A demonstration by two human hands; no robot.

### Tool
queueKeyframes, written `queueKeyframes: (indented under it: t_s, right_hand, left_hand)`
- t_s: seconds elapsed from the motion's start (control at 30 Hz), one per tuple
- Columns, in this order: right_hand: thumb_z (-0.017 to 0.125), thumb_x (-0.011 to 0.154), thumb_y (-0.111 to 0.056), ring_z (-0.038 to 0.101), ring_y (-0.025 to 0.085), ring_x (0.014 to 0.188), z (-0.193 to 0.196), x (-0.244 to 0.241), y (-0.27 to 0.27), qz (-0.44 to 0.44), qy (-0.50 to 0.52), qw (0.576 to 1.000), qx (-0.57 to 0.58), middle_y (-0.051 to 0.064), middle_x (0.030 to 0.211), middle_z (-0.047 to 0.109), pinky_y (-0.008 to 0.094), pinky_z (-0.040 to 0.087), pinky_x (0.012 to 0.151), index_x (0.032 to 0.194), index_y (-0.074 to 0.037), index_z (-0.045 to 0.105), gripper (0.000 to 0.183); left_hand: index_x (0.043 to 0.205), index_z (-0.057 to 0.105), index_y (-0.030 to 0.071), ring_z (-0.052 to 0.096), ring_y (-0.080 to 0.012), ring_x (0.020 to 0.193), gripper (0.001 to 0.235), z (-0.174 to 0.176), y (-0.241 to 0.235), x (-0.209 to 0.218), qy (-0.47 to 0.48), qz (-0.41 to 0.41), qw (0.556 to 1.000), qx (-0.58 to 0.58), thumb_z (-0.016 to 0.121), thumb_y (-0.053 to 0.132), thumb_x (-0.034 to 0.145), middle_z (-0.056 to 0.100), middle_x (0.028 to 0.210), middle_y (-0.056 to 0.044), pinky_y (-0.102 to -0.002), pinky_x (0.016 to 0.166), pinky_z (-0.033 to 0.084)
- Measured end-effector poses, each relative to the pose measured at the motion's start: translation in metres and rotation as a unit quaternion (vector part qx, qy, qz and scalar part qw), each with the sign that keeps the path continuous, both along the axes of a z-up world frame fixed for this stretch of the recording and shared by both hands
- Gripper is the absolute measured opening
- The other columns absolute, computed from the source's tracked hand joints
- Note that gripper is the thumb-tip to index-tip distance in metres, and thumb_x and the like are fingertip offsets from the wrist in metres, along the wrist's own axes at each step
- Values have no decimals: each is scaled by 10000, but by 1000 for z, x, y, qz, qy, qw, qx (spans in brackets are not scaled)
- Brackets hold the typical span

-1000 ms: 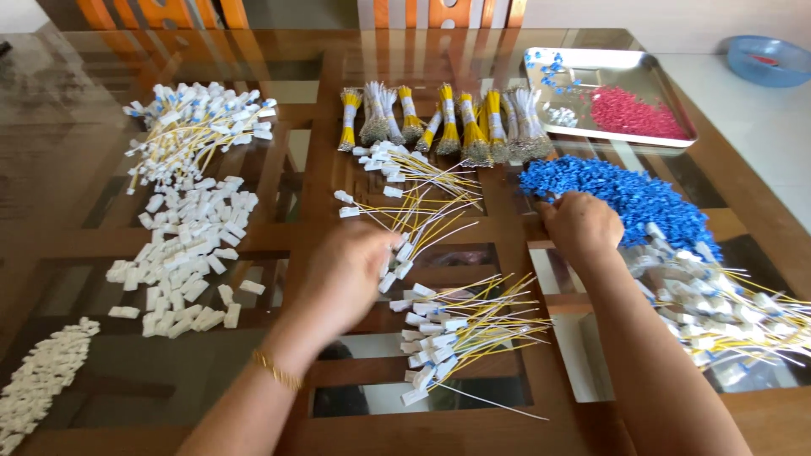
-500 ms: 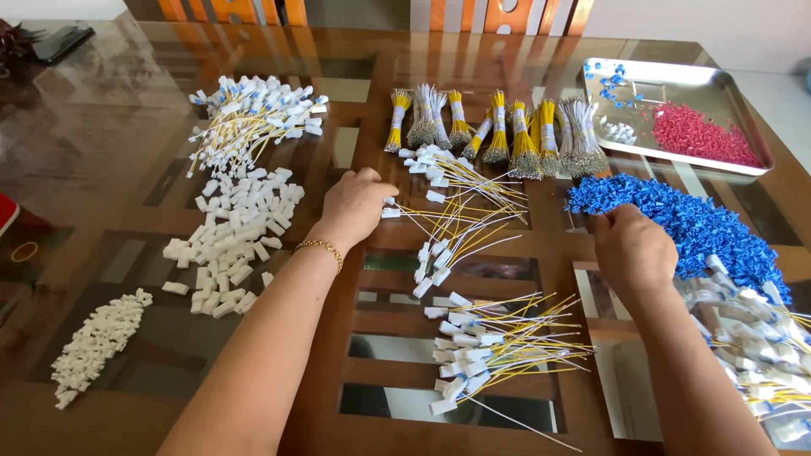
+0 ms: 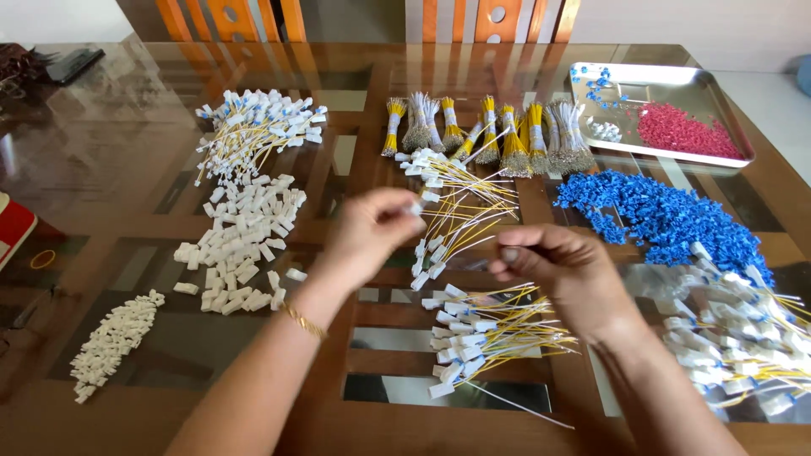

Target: Manually fitting small blue plastic caps onto the ends of wired electrical connectors.

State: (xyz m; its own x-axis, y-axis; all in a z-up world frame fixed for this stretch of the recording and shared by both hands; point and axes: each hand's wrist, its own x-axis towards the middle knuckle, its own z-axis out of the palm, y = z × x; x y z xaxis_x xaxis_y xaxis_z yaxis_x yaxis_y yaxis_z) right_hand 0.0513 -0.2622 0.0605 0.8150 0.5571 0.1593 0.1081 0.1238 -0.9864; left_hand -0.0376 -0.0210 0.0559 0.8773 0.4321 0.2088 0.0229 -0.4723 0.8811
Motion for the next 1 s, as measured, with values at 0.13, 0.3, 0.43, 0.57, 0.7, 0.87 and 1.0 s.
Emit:
queueKeyframes:
  t_s: [0.13,0.3,0.43,0.57,0.7,0.87,1.0]
  right_hand:
    - [667,894,103,766,244,802,2,-23,10,7,-3,999,44,183,905,755,418,695,749,1164,98,694,271]
    - [760,875,23,723,150,733,-6,-26,13,-44,-121,991,26,145,791,752,330,672,700,1013,48,760,140]
    - [778,856,19,763,174,709,-12,-25,13,-40,-152,987,32,152,783,745,340,676,683,954,36,770,99]
    - [783,864,13,744,166,708,-20,-28,18,-52,-160,984,53,141,792,713,328,662,678,948,43,772,90]
    - [779,881,17,728,149,726,-22,-29,20,-61,-180,980,58,120,793,681,315,655,648,944,48,773,70]
    - [767,895,-7,722,172,794,-20,-30,15,-60,-209,976,33,135,825,673,359,651,714,995,47,774,114]
    - [737,899,16,712,192,843,-28,-32,14,-43,-253,966,25,157,908,685,368,619,768,1094,37,763,197]
  left_hand:
    - [1138,777,86,695,-151,942,343,-10,-45,-12,-26,-70,984,-164,830,201,819,798,1042,-128,-354,868,600]
    - [1113,770,5,660,-83,694,369,-28,-74,-7,-91,-101,957,-254,889,100,777,729,840,-96,-225,596,608]
    - [1101,772,-3,654,-63,681,335,-42,-79,0,-112,-92,956,-255,880,76,793,723,838,-87,-216,598,609]
    - [1069,769,-16,646,-87,659,292,-43,-80,-5,-131,-82,960,-232,870,49,802,704,804,-122,-235,582,610]
    - [1130,744,-39,686,-141,713,324,-29,-85,-17,-146,-112,951,-247,832,23,825,705,870,-175,-282,642,636]
    - [1204,717,-20,724,-156,791,314,-38,-88,-19,-131,-128,939,-293,762,63,905,735,992,-179,-291,701,641]
    - [1192,727,-28,727,-164,779,297,-43,-84,-19,-112,-102,939,-309,753,54,908,740,945,-177,-277,656,651]
